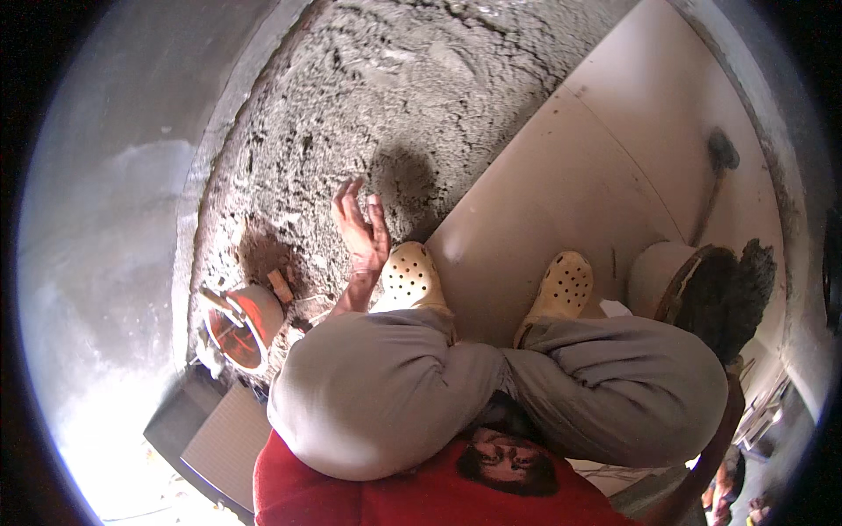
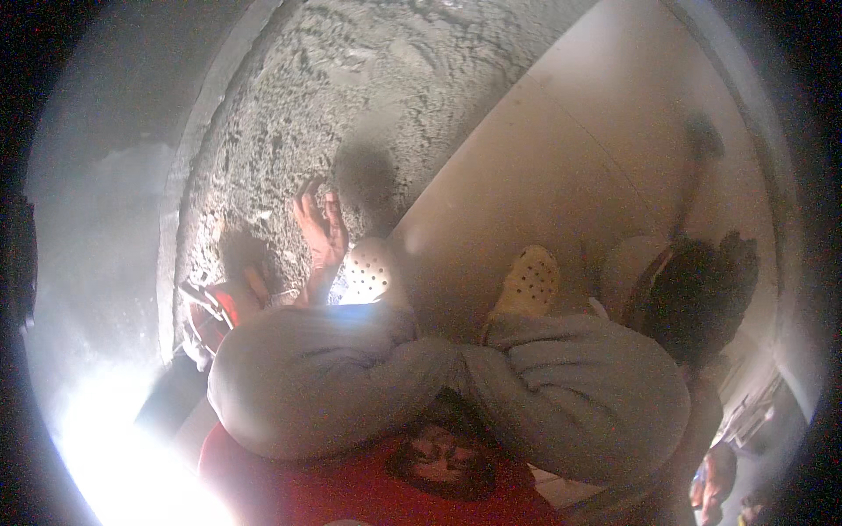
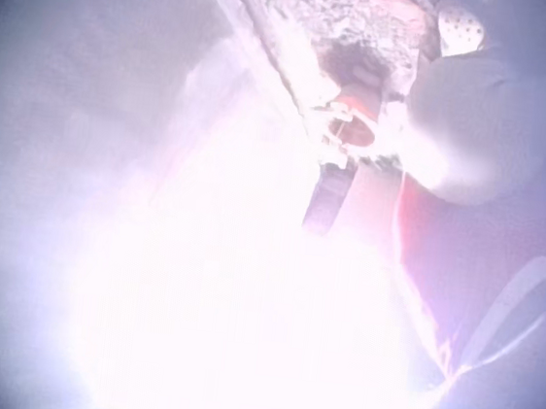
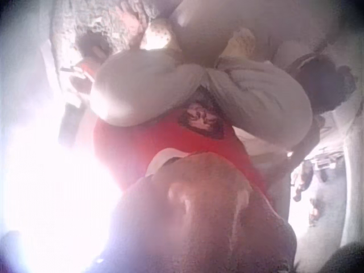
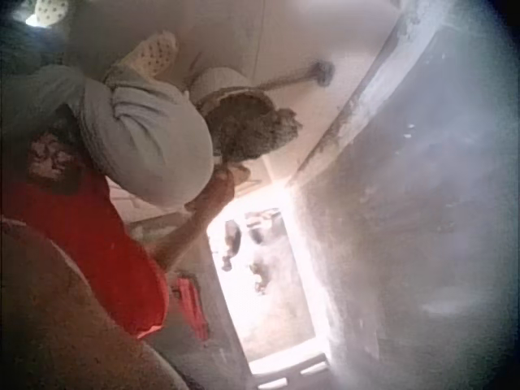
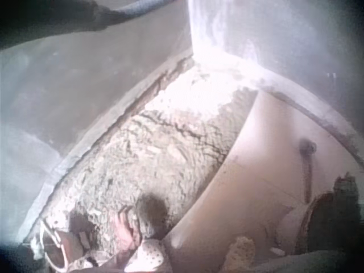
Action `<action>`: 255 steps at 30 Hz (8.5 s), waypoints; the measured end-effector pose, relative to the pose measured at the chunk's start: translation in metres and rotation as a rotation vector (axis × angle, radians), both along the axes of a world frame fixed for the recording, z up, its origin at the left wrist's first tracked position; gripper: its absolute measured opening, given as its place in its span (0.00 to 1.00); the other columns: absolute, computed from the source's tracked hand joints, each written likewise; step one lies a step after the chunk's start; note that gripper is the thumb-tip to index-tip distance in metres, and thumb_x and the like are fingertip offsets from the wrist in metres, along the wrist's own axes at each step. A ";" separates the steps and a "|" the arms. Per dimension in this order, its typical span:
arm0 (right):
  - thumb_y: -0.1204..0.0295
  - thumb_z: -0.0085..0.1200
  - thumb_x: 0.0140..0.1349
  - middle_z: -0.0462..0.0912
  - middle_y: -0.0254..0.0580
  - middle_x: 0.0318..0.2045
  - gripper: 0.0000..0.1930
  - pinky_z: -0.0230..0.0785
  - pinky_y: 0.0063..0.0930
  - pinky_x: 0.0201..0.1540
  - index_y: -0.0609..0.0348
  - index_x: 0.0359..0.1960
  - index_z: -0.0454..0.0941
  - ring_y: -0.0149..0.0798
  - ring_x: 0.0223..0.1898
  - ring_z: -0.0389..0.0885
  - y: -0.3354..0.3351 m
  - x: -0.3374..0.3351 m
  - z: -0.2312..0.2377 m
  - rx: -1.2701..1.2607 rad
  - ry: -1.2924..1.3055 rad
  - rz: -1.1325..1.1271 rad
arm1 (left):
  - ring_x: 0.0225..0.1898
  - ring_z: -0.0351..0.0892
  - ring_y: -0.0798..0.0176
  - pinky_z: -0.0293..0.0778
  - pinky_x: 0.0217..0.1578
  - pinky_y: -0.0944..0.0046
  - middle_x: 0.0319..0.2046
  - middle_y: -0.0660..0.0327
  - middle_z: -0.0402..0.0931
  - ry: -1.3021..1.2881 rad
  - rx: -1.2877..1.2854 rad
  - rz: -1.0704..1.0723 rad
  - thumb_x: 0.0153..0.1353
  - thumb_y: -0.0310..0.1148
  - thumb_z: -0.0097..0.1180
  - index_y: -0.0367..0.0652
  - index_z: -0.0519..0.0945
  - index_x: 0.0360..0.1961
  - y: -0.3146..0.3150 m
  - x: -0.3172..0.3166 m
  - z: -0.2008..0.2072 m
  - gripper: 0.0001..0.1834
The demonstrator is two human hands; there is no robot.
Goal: The person spreads wet cement on the floor using a trowel, then places a white tile onto the prepared area. The person adjusts the tile position and continues to spread cement around it.
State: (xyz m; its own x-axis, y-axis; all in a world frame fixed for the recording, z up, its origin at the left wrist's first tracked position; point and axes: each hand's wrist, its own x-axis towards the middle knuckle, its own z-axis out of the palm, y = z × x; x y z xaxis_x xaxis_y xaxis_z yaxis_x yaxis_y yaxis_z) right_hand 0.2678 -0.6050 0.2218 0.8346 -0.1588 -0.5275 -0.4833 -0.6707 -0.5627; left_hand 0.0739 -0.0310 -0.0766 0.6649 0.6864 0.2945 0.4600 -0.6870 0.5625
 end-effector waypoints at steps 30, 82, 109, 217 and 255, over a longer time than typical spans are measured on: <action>0.52 0.50 0.74 0.73 0.28 0.22 0.18 0.69 0.26 0.17 0.53 0.38 0.75 0.25 0.16 0.70 0.573 0.063 -0.222 0.301 0.535 0.955 | 0.62 0.68 0.46 0.67 0.62 0.47 0.59 0.50 0.71 -0.005 -0.121 0.487 0.75 0.44 0.45 0.41 0.75 0.60 0.025 -0.080 -0.008 0.22; 0.72 0.44 0.69 0.84 0.60 0.52 0.17 0.78 0.46 0.56 0.67 0.50 0.83 0.57 0.49 0.87 0.727 0.150 -0.228 -0.618 -0.399 1.646 | 0.60 0.70 0.54 0.72 0.57 0.54 0.58 0.50 0.72 -0.061 -0.161 0.612 0.75 0.40 0.48 0.39 0.80 0.53 0.055 -0.095 0.003 0.17; 0.70 0.39 0.75 0.84 0.56 0.29 0.17 0.82 0.39 0.27 0.71 0.48 0.80 0.46 0.27 0.86 0.625 0.169 -0.242 -0.557 -0.542 1.674 | 0.56 0.76 0.57 0.79 0.47 0.63 0.61 0.49 0.66 -0.219 -0.150 0.389 0.76 0.37 0.46 0.38 0.75 0.54 0.063 -0.073 -0.002 0.15; 0.55 0.40 0.76 0.69 0.34 0.20 0.18 0.66 0.29 0.11 0.60 0.39 0.68 0.29 0.14 0.69 0.596 -0.004 -0.253 0.132 0.641 1.489 | 0.57 0.72 0.47 0.68 0.59 0.49 0.52 0.48 0.75 -0.053 -0.133 0.842 0.72 0.36 0.53 0.41 0.80 0.53 0.003 -0.144 -0.014 0.14; 0.63 0.53 0.69 0.84 0.59 0.38 0.14 0.77 0.54 0.42 0.64 0.44 0.78 0.59 0.38 0.85 0.575 -0.019 -0.247 -0.078 -0.648 2.470 | 0.43 0.75 0.58 0.74 0.45 0.60 0.44 0.53 0.73 -0.163 -0.233 1.144 0.70 0.30 0.53 0.40 0.82 0.50 -0.050 -0.214 -0.034 0.12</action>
State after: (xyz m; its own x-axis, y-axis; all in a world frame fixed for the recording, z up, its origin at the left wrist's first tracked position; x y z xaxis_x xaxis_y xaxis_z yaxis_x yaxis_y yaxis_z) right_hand 0.2486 -0.0301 -0.0249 -0.5077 0.8005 -0.3186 0.8609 0.4568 -0.2242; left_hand -0.1400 -0.0812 -0.1105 -0.4060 0.9074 0.1082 0.6532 0.2054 0.7288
